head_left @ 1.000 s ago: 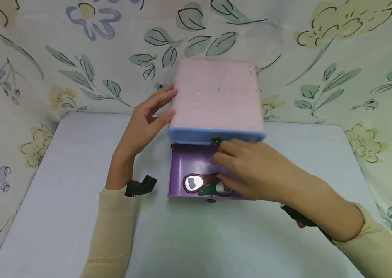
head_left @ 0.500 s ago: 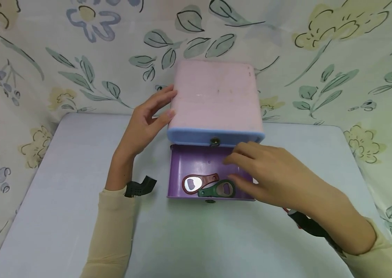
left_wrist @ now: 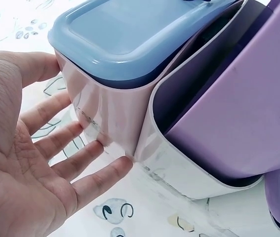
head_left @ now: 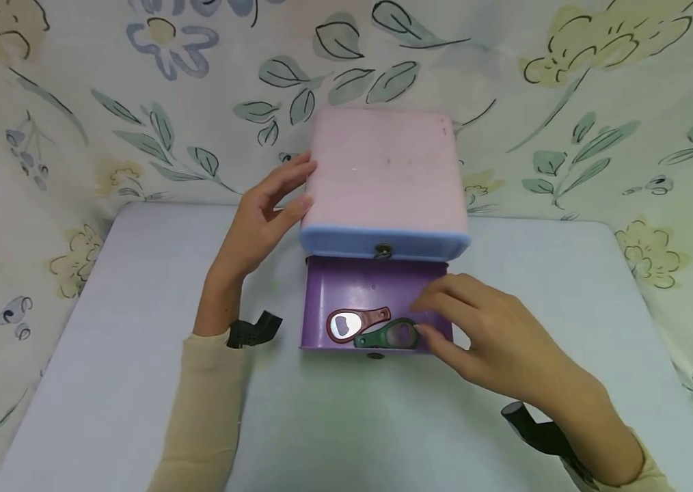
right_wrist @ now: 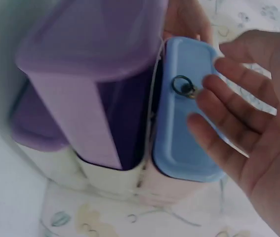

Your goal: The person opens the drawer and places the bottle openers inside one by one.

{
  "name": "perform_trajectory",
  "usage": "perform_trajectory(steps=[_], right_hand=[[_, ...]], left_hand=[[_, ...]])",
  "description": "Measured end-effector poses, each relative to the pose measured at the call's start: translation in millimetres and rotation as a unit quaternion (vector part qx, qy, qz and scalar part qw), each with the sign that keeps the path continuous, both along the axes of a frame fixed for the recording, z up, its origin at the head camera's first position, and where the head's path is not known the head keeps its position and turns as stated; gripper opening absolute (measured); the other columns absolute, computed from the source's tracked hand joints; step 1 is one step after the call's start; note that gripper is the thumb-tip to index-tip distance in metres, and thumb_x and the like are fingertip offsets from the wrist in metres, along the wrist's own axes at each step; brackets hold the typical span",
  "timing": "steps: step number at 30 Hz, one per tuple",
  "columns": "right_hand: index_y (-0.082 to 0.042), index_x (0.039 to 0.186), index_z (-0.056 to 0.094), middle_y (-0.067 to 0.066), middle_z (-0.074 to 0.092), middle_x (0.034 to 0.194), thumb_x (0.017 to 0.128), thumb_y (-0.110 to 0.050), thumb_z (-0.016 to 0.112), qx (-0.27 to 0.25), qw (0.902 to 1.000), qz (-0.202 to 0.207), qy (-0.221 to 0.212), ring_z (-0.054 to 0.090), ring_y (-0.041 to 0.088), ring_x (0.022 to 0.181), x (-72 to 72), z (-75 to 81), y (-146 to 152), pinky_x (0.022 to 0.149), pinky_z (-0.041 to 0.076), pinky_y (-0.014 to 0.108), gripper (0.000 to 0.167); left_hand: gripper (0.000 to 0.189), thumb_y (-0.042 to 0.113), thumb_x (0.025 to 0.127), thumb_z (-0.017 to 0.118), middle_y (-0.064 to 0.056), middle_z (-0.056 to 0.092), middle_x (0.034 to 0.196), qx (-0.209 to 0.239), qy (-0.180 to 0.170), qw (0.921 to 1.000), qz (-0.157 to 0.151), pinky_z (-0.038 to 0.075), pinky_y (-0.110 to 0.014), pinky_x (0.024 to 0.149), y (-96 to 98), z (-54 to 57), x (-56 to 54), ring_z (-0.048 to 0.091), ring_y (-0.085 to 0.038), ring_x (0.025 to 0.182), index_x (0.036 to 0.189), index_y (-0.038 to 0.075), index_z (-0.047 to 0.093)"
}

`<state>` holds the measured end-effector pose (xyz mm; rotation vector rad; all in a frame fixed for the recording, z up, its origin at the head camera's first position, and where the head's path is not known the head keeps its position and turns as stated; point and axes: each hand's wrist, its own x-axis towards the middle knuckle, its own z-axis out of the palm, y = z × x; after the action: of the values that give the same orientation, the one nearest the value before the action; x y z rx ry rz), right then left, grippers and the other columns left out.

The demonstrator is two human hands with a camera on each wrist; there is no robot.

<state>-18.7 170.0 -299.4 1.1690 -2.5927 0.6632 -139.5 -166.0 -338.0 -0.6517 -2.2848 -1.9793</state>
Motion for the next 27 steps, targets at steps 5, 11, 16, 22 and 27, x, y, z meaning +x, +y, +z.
perform_trajectory(steps=[5, 11, 16, 22, 27], right_hand=[[-0.014, 0.106, 0.076, -0.004, 0.071, 0.109, 0.108, -0.034, 0.053, -0.095, 0.9949, -0.007, 0.032, 0.066, 0.011, 0.101, 15.6, -18.4, -5, 0.085, 0.055, 0.020, 0.030], [-0.007, 0.098, 0.077, 0.004, 0.071, 0.097, 0.107, -0.024, 0.057, -0.202, 0.9768, 0.000, 0.070, 0.064, 0.014, 0.090, 36.2, -37.1, -9, 0.086, 0.053, 0.015, 0.028], [0.000, 0.094, 0.075, 0.007, 0.069, 0.090, 0.105, -0.017, 0.061, -0.269, 0.9606, 0.031, 0.062, 0.064, 0.014, 0.086, 51.2, -54.1, -15, 0.078, 0.054, 0.016, 0.025], [-0.006, 0.104, 0.074, 0.002, 0.071, 0.093, 0.105, -0.016, 0.064, -0.263, 0.9641, 0.031, -0.023, 0.063, 0.007, 0.083, 73.5, -92.6, -25, 0.068, 0.052, 0.010, 0.014], [-0.016, 0.113, 0.074, -0.005, 0.076, 0.096, 0.094, -0.003, 0.075, -0.228, 0.9663, -0.027, -0.116, 0.064, 0.000, 0.082, 88.2, -123.5, -35, 0.070, 0.053, 0.009, 0.023]], left_hand=[[0.049, 0.011, 0.104, 0.062, 0.002, 0.043, 0.169, 0.003, -0.001, 1.0000, 0.001, 0.053, -0.020, 0.109, -1.0, -2.0, 0.4, 0.047, -0.022, 0.154, 0.153, 0.010, 0.056], [0.050, 0.013, 0.104, 0.062, 0.002, 0.043, 0.169, 0.005, 0.003, 1.0000, -0.004, 0.054, -0.021, 0.108, 0.3, -1.3, -0.5, 0.046, -0.022, 0.154, 0.153, 0.010, 0.056], [0.049, 0.012, 0.104, 0.062, 0.001, 0.043, 0.169, 0.005, 0.002, 1.0000, 0.004, 0.054, -0.020, 0.108, -3.1, -1.3, 0.3, 0.046, -0.023, 0.154, 0.153, 0.009, 0.056], [0.051, 0.008, 0.103, 0.062, 0.005, 0.043, 0.169, 0.012, 0.003, 0.9999, 0.002, 0.055, -0.021, 0.107, -0.3, -1.9, 0.5, 0.048, -0.020, 0.153, 0.153, 0.009, 0.056], [0.051, 0.009, 0.103, 0.062, 0.006, 0.044, 0.168, 0.007, 0.003, 1.0000, 0.001, 0.055, -0.020, 0.107, 0.6, -3.5, -1.0, 0.047, -0.019, 0.153, 0.154, 0.010, 0.056]])
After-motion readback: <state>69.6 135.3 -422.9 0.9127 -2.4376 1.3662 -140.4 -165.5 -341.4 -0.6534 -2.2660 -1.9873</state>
